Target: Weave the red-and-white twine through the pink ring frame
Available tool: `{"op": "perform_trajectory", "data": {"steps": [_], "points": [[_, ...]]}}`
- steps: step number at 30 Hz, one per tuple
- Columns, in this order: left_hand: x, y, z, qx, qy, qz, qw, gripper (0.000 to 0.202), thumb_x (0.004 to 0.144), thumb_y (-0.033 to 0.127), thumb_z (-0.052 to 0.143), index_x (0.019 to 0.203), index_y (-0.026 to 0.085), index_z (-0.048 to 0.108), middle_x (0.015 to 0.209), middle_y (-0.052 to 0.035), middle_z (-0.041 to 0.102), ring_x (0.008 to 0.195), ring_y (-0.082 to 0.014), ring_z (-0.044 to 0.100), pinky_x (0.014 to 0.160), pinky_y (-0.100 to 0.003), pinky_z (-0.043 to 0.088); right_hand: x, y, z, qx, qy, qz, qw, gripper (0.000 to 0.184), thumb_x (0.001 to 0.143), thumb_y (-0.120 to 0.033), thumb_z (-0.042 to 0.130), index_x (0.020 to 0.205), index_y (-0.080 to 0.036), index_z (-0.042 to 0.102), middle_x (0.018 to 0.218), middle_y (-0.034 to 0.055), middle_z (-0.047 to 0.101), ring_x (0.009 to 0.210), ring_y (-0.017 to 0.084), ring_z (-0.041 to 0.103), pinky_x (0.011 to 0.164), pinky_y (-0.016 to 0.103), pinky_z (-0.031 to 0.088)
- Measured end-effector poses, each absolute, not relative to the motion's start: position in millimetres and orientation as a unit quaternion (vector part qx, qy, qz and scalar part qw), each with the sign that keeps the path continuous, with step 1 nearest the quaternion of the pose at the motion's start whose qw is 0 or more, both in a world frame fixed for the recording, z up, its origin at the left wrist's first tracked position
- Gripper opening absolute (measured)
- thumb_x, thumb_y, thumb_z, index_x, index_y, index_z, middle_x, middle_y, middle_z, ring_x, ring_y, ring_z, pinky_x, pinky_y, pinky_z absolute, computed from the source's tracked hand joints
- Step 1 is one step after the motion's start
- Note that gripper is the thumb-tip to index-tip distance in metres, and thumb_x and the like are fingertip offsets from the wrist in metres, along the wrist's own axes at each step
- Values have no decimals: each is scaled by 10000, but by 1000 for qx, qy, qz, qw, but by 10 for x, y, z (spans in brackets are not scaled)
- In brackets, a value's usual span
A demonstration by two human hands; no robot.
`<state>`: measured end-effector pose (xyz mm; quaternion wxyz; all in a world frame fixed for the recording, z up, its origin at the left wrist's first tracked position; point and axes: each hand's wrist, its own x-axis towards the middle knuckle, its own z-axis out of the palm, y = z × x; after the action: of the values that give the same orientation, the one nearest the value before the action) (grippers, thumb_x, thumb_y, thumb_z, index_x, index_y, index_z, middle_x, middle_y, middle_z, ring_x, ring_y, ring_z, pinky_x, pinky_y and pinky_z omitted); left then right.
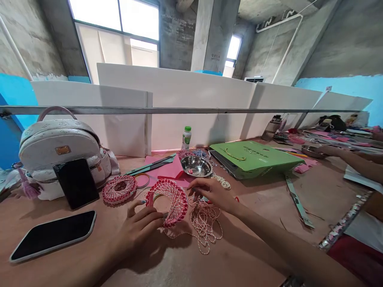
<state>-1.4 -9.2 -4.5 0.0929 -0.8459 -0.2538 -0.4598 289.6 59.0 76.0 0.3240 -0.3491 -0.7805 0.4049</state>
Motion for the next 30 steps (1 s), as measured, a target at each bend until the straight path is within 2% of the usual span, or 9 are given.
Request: {"op": "perform_trajectory", "data": {"steps": [4, 7, 11, 15, 19, 24, 27, 30], "points": [[-17, -99, -24, -848, -258, -454, 89, 224, 871, 341, 679, 1072, 240, 681, 1001, -8, 795, 937, -192, 712, 1188, -424, 163, 2864, 615, 710, -330, -768, 449, 315, 198, 979, -328, 590, 1030, -172, 699, 908, 58, 738, 732, 138, 712, 666, 271, 569], [-24, -93, -20, -851, -254, -451, 91, 210, 884, 362, 678, 1052, 236, 679, 994, -5, 798, 924, -185, 713, 1187, -419, 165, 2837, 604, 703, -319, -768, 457, 317, 169, 980, -289, 590, 1034, -174, 702, 905, 45, 729, 727, 129, 711, 681, 270, 568], [-35, -73, -30, -854, -241, -450, 97, 219, 908, 374, 663, 1080, 240, 676, 1011, -5, 803, 932, -179, 712, 1170, -399, 189, 2790, 565, 736, -296, -760, 475, 330, 158, 956, -212, 611, 1105, -186, 658, 985, 50, 723, 893, 143, 714, 799, 294, 567], [-29, -74, 10, -859, -246, -440, 91, 221, 883, 368, 680, 1063, 240, 671, 1011, -5, 800, 919, -171, 711, 1139, -385, 221, 2740, 488, 779, -261, -738, 520, 342, 312, 925, -146, 599, 1230, -209, 576, 1171, 74, 691, 1115, 155, 663, 942, 329, 540], [-21, -91, 87, -863, -253, -431, 81, 217, 876, 364, 683, 1053, 242, 654, 968, 11, 788, 870, -161, 700, 1115, -372, 243, 2709, 421, 758, -251, -658, 623, 340, 418, 898, -162, 619, 1302, -236, 544, 1254, 77, 684, 1133, 147, 665, 1026, 336, 508], [-25, -104, 107, -869, -244, -422, 91, 165, 904, 252, 612, 1066, 229, 631, 947, 13, 783, 887, -162, 700, 1108, -368, 245, 2694, 453, 625, -317, -502, 703, 390, 492, 773, -224, 829, 1215, -219, 613, 1202, 75, 731, 998, 134, 720, 912, 262, 561], [-27, -107, 90, -864, -230, -437, 96, 139, 931, 242, 609, 1064, 222, 642, 955, 9, 790, 893, -160, 704, 1125, -382, 239, 2678, 475, 547, -315, -471, 698, 438, 503, 688, -267, 915, 1102, -205, 637, 1135, 75, 762, 1018, 157, 728, 875, 255, 576], [-28, -106, 80, -874, -214, -423, 105, 133, 964, 218, 594, 1079, 234, 658, 985, 19, 800, 926, -149, 707, 1127, -355, 251, 2658, 462, 514, -326, -476, 684, 446, 468, 657, -282, 938, 1004, -195, 636, 1049, 70, 783, 963, 167, 746, 837, 253, 585]]}}
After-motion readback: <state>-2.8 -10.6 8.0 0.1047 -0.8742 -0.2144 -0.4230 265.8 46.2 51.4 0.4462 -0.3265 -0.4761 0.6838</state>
